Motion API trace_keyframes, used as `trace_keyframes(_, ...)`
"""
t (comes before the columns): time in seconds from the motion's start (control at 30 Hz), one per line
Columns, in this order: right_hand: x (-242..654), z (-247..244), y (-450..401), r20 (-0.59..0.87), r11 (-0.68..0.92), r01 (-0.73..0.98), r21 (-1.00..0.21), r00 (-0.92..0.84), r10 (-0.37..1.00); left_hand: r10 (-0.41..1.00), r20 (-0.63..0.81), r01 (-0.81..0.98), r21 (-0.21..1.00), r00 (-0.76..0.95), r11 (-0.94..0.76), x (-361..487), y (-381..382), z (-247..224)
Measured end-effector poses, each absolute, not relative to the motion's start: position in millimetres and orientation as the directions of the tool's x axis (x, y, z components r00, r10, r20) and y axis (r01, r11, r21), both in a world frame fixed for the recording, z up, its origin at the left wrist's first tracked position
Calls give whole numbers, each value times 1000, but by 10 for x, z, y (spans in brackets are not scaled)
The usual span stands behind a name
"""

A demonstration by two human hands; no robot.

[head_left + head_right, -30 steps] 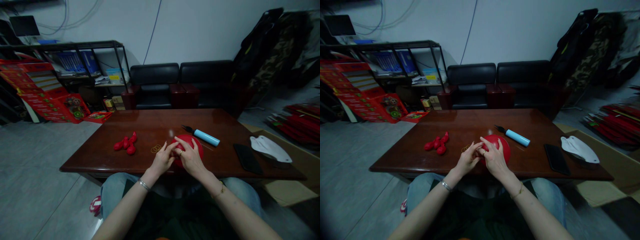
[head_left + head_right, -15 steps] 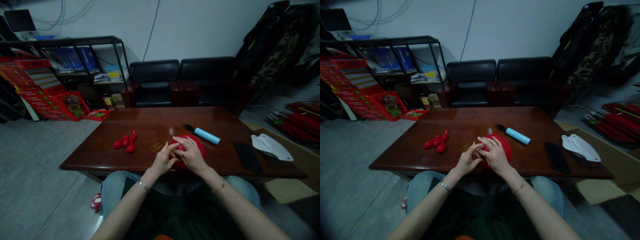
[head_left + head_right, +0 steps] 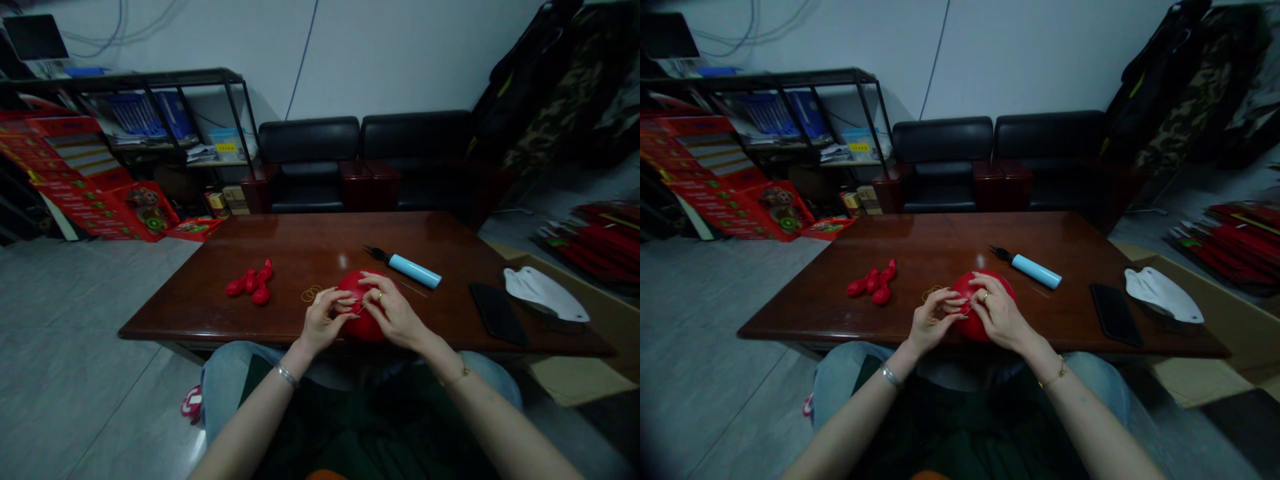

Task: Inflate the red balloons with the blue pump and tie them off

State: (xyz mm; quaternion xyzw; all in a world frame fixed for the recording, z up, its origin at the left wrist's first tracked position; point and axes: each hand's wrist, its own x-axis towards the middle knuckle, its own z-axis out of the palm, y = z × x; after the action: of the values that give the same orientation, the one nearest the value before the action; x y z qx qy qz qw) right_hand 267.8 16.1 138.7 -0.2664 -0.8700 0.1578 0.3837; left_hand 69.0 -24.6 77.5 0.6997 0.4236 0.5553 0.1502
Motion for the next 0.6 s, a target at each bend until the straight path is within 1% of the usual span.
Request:
trace_keyframes(0.17, 2743, 1427, 131, 555, 737, 296, -608, -506, 661, 758, 645, 477, 700, -103, -531, 694, -247, 829)
trace_keyframes(0.33, 2696, 1492, 27, 493, 667, 200, -718, -531, 689, 823, 557, 521, 738, -112, -429, 799, -221, 926)
trace_keyframes(0.43, 2584, 1462, -17, 520, 662, 182, -727, -486, 703, 851, 515, 518, 758, -104, -396, 901, -244, 948)
trace_keyframes(0.5, 2481, 1382, 2, 592, 683, 203, -702, -368, 717, 864, 492, 498, 779, -107, -382, 948, -276, 950)
trace_keyframes(0.53, 2428, 1332, 27, 629, 684, 207, -699, -278, 726, 869, 482, 478, 793, -114, -378, 962, -293, 949)
trace_keyframes(0.6, 2335, 1233, 93, 661, 653, 187, -734, -23, 750, 873, 469, 430, 821, -136, -375, 971, -323, 940)
